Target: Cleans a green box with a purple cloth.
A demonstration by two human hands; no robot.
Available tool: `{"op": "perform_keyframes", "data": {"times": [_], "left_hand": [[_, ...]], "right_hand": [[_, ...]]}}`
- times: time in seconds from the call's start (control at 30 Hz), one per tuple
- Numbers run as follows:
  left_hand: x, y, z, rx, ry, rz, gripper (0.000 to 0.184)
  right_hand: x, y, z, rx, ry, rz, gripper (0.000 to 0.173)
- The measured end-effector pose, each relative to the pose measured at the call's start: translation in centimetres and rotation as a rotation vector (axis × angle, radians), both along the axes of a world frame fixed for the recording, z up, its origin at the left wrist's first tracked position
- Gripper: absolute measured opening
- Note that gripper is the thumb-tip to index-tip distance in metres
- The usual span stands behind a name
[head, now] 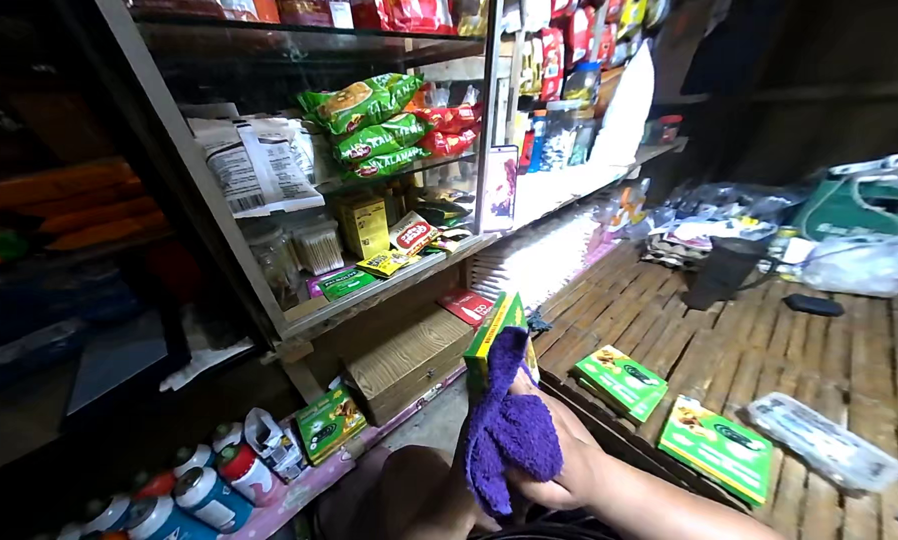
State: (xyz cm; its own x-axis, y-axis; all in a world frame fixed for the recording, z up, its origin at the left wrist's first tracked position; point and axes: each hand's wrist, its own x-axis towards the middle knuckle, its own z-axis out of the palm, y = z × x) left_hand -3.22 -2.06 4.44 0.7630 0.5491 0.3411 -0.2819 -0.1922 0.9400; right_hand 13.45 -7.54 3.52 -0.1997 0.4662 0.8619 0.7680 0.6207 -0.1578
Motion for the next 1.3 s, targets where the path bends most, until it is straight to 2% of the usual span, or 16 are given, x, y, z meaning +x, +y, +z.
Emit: {"op": "perform_keyframes", "data": {"times": [0.03,0.1,0.13,0.2,0.23,0.4,0.57,0.7,0.93,1.03,1.13,1.2,1.27,1.3], "left_hand": [[0.7,0.9,-1.5,0.037,0.071,-0.047,0.043],[2.8,1.5,-4.7,0.119,0.131,-0.015,0.051],[3.4,1.2,-5.0,0.112,0.096,-0.001,0.045],[3.4,-0.2,-3.0,0.025,0.036,-0.016,0.029],[3.5,-0.5,-2.6,0.003,-0.014,-0.027,0.029],[4.7,-0.2,-3.0,-0.022,-0.199,-0.105,0.079],[5.0,0.6,-3.1,-0.111,-0.251,-0.044,0.088],[4.8,1.5,-2.6,-0.183,-0.328,0.027,0.085],[4.3,3.0,-0.3,-0.347,-0.525,0.184,0.083],[3.5,3.7,-0.2,-0.299,-0.529,0.191,0.082],[3.3,4.4,-1.5,-0.293,-0.609,0.045,0.065],[3.1,3.6,-0.4,-0.386,-0.553,0.010,0.053],[3.4,3.3,-1.1,-0.447,-0.430,0.029,0.051],[3.7,3.6,-2.0,-0.410,-0.357,0.028,0.052]], "right_hand": [[0.2,-0.1,0.2,0.002,0.010,-0.021,0.061],[0.6,-0.2,0.5,0.006,0.045,-0.047,0.064],[0.9,-0.2,0.7,0.007,0.068,-0.060,0.064],[1.5,-0.3,0.9,0.013,0.112,-0.085,0.067],[1.8,-0.4,1.1,0.010,0.127,-0.101,0.070],[3.1,0.1,1.3,0.032,0.267,-0.135,0.070],[4.5,1.4,-0.1,-0.014,0.416,-0.182,0.077],[4.6,2.2,-1.2,-0.068,0.394,-0.188,0.076],[1.2,2.3,-1.7,-0.112,0.176,-0.124,0.075],[-0.5,1.6,-1.5,-0.120,0.080,-0.040,0.059],[-1.3,1.4,-1.8,-0.092,0.023,0.050,0.046],[-1.6,1.3,-1.8,-0.052,-0.010,0.063,0.047],[-1.7,1.2,-1.5,-0.027,-0.024,0.077,0.050],[-1.7,1.0,-1.4,-0.025,-0.038,0.072,0.051]]}}
